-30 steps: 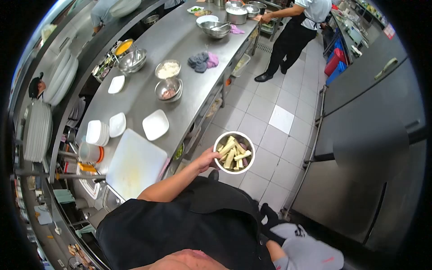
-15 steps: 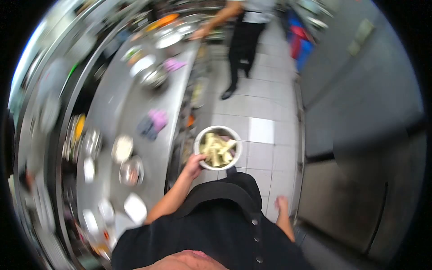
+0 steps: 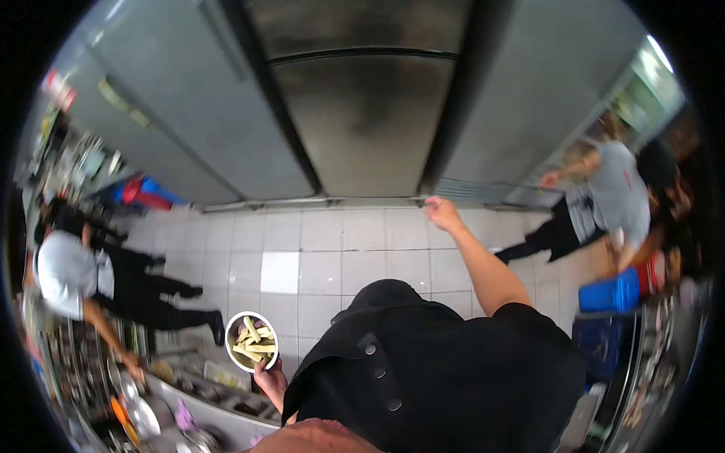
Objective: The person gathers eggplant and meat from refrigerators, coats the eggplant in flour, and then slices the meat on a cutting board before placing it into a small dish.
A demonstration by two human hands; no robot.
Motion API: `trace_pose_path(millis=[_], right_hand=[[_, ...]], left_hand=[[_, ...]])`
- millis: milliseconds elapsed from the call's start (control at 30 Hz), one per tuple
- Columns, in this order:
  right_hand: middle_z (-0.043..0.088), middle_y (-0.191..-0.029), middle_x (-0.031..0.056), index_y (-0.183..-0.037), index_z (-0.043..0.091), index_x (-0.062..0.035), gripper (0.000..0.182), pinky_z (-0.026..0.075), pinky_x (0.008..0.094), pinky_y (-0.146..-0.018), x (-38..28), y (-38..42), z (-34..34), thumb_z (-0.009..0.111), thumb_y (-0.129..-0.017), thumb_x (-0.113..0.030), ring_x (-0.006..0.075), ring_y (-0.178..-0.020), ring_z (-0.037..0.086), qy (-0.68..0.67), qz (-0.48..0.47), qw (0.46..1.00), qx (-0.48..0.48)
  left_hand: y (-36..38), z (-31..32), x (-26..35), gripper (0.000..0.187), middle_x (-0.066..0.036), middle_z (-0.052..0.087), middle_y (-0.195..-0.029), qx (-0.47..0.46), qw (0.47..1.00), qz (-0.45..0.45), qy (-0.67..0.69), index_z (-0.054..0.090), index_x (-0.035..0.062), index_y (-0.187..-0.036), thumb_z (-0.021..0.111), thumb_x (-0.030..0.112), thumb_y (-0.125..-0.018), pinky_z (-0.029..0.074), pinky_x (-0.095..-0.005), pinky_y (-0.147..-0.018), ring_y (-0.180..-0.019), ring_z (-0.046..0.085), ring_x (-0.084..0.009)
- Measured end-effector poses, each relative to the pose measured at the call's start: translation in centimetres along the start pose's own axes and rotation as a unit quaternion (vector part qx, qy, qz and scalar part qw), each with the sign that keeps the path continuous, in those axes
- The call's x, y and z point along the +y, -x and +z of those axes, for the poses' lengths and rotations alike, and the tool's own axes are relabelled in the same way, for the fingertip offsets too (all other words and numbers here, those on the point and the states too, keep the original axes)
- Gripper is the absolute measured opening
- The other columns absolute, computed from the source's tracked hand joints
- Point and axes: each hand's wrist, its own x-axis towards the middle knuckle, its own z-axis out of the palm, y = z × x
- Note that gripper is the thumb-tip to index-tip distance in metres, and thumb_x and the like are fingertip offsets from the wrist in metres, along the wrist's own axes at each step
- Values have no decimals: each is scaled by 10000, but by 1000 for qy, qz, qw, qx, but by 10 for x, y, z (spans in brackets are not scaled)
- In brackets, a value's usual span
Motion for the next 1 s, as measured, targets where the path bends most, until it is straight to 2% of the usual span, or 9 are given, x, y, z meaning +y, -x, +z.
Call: trace_pose_path(millis=[133, 267, 367, 467, 600, 667, 833, 900, 1000], right_hand=[[730, -985, 48, -1335, 646, -64, 435, 549, 324, -664, -38, 92, -197, 752, -962, -261, 160, -784, 708, -70, 115, 980, 145], [720, -1047, 38, -1352, 632, -117, 409, 554, 341, -649, -62, 78, -361, 703, -995, -302, 164, -822, 710, -167, 78, 948, 261], [690, -1074, 51, -1351, 619, -102, 474, 564, 375, -717, -135, 103, -450, 706, -995, -402, 194, -898, 708, -173, 62, 922, 340], [665, -1278, 118, -1442, 572, -84, 651, 543, 454, -922, -48, -9, -555, 682, -992, -540, 258, -1153, 665, -223, 75, 889, 393], [644, -1387, 182, -1480, 549, -24, 827, 539, 494, -959, -2, -87, -685, 671, -945, -642, 339, -1256, 625, -229, 39, 815, 531], [564, -1528, 223, -1538, 483, 30, 890, 430, 474, -1127, 42, -141, -747, 557, -996, -672, 389, -1403, 531, -230, -10, 756, 613], [435, -1651, 200, -1584, 413, 58, 847, 302, 403, -1236, 114, -223, -838, 427, -1078, -622, 339, -1497, 445, -294, -113, 760, 568], [334, -1713, 171, -1626, 339, 42, 870, 221, 369, -1276, 112, -221, -851, 445, -1076, -623, 297, -1566, 335, -400, -199, 752, 484], [179, -1769, 133, -1669, 187, 32, 813, 129, 341, -1308, 99, -196, -853, 414, -1119, -522, 232, -1628, 174, -424, -214, 781, 406]], left_hand=[[-8, 54, -14, 589, -180, 690, -1250, -85, 993, -72, -32, 533, -27, -1424, 572, 47, -841, 584, -472, -730, -1004, 722, -323], [22, 135, -43, 653, -196, 660, -1321, -132, 985, -104, -40, 476, -20, -1482, 570, 40, -839, 598, -486, -774, -1059, 714, -339], [58, 142, -31, 676, -202, 638, -1370, -163, 978, -131, -10, 470, -6, -1503, 572, 26, -835, 610, -525, -819, -1091, 711, -361], [110, 217, -122, 664, -203, 646, -1358, -149, 983, -99, -43, 480, -6, -1496, 569, 30, -839, 606, -535, -823, -1101, 708, -366], [166, 239, -184, 652, -179, 677, -1316, -139, 984, -100, -47, 509, 9, -1478, 588, 88, -836, 592, -512, -794, -1062, 717, -361], [195, 264, -228, 650, -173, 682, -1309, -135, 986, -83, -47, 515, 16, -1474, 592, 101, -834, 590, -496, -786, -1044, 721, -358], [285, 351, -337, 629, -158, 712, -1237, -84, 991, -105, -6, 543, 42, -1457, 603, 172, -845, 586, -430, -752, -947, 722, -351], [334, 401, -355, 603, -164, 715, -1229, -63, 991, -113, -38, 539, 44, -1453, 591, 204, -874, 589, -435, -757, -933, 720, -361], [374, 453, -371, 614, -182, 700, -1267, -132, 986, -102, -25, 515, 31, -1458, 609, 224, -883, 608, -440, -728, -956, 726, -359]])
